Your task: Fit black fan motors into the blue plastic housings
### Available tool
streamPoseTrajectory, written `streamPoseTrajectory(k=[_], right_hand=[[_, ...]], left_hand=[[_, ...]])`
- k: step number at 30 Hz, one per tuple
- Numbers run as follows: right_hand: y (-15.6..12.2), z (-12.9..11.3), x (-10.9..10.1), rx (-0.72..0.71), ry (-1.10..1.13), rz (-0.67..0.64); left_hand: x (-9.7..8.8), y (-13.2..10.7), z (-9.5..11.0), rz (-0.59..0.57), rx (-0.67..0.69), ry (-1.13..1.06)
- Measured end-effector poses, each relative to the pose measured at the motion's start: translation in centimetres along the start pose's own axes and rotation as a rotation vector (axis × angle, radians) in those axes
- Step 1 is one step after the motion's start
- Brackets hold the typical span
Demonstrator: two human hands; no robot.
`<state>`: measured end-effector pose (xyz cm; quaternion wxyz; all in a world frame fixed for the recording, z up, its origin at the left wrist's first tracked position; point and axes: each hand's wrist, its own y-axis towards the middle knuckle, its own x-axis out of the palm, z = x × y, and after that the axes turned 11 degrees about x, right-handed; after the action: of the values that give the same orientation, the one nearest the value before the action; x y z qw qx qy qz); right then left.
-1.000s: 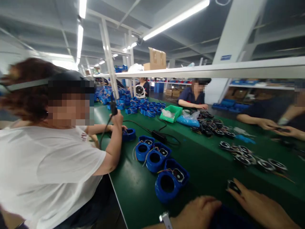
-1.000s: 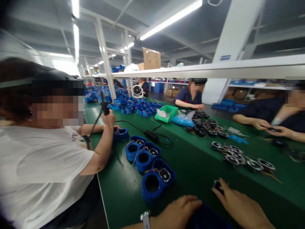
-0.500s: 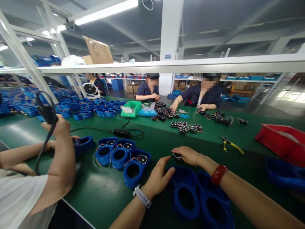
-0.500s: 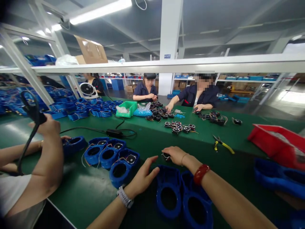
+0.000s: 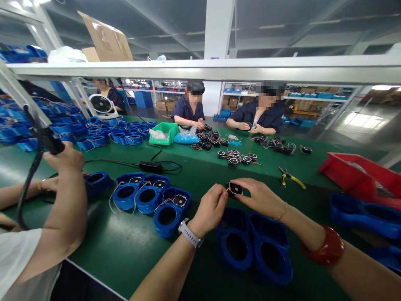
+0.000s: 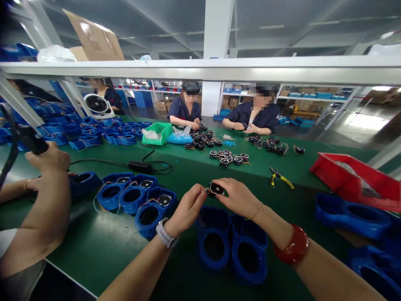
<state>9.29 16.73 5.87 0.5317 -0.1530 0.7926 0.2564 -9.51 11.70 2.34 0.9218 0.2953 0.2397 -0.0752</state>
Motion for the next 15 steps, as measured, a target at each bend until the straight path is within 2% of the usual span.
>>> streamPoseTrajectory(k=[3, 6, 10, 15], right_hand=[[-2.4, -0.2, -0.2, 0.006, 0.078, -0.007], [-4.5, -0.2, 0.6, 0.014, 0.144, -0.059], [-6.1, -0.1, 2.5, 0.029, 0.197, -0.140], [-6.5, -0.1, 3.5, 0.041, 0.122, -0.213]], left_hand=[[-1.3, -1.8, 1.5, -0.033, -0.026, -0.149], [-1.6, -4.1, 2.1, -0.090, -0.007, -0.204], [-0.8, -6.6, 1.8, -0.235, 0.092, -0.067], [0.2, -7.6, 1.0, -0.349, 0.154, 0.143]])
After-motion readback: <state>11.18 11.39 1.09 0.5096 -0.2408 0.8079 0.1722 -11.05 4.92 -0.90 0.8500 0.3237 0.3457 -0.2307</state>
